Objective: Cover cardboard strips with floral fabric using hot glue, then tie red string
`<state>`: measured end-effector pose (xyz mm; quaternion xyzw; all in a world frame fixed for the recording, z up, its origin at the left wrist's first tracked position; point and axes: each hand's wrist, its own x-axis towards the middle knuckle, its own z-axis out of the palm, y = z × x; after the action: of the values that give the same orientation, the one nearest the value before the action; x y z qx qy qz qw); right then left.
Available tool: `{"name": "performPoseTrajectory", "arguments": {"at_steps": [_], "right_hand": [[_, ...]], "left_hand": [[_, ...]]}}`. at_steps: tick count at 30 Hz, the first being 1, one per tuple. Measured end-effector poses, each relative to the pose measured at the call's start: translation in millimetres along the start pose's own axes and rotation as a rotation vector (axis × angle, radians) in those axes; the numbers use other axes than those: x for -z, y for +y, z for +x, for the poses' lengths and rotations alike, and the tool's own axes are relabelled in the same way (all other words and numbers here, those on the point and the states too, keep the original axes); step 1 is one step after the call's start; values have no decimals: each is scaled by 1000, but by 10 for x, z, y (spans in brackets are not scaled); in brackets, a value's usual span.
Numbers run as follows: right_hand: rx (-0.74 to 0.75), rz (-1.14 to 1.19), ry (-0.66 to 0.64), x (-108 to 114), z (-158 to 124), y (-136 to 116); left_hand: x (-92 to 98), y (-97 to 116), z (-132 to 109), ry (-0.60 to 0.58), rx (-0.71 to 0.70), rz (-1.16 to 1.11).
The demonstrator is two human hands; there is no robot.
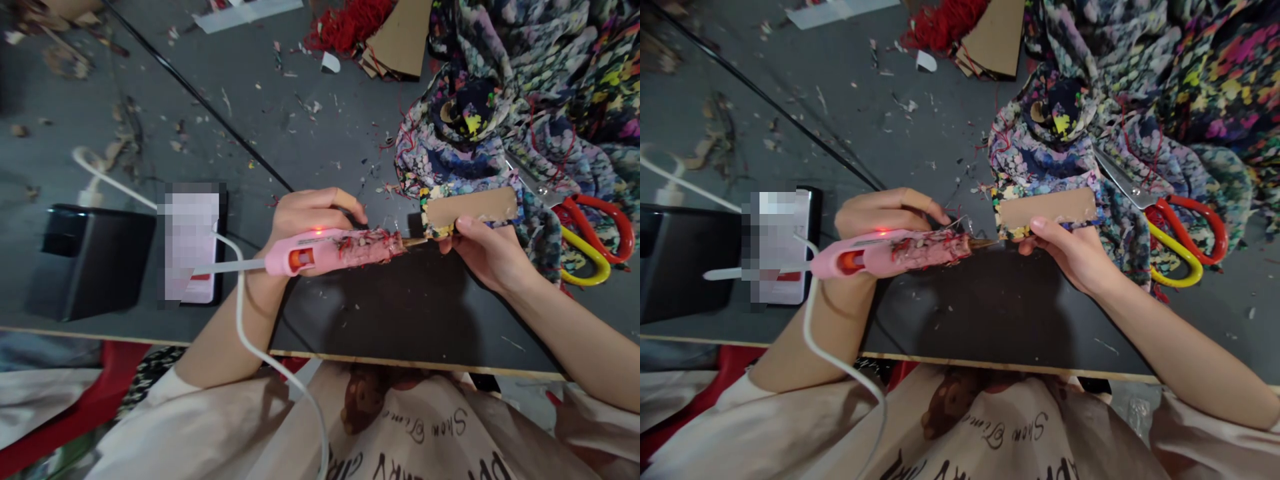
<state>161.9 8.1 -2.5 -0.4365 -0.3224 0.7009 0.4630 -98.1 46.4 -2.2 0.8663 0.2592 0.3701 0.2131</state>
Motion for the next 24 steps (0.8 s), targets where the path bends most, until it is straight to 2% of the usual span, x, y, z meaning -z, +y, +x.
{"name": "performPoseTrajectory", "arguments": {"at_steps": [12, 24], "right_hand": [[-29, -29, 16, -20, -4, -8], [-18, -50, 9, -11, -8, 2]], "left_hand": [[29, -29, -3, -78, 54, -3], [23, -74, -1, -69, -44, 5]]}}
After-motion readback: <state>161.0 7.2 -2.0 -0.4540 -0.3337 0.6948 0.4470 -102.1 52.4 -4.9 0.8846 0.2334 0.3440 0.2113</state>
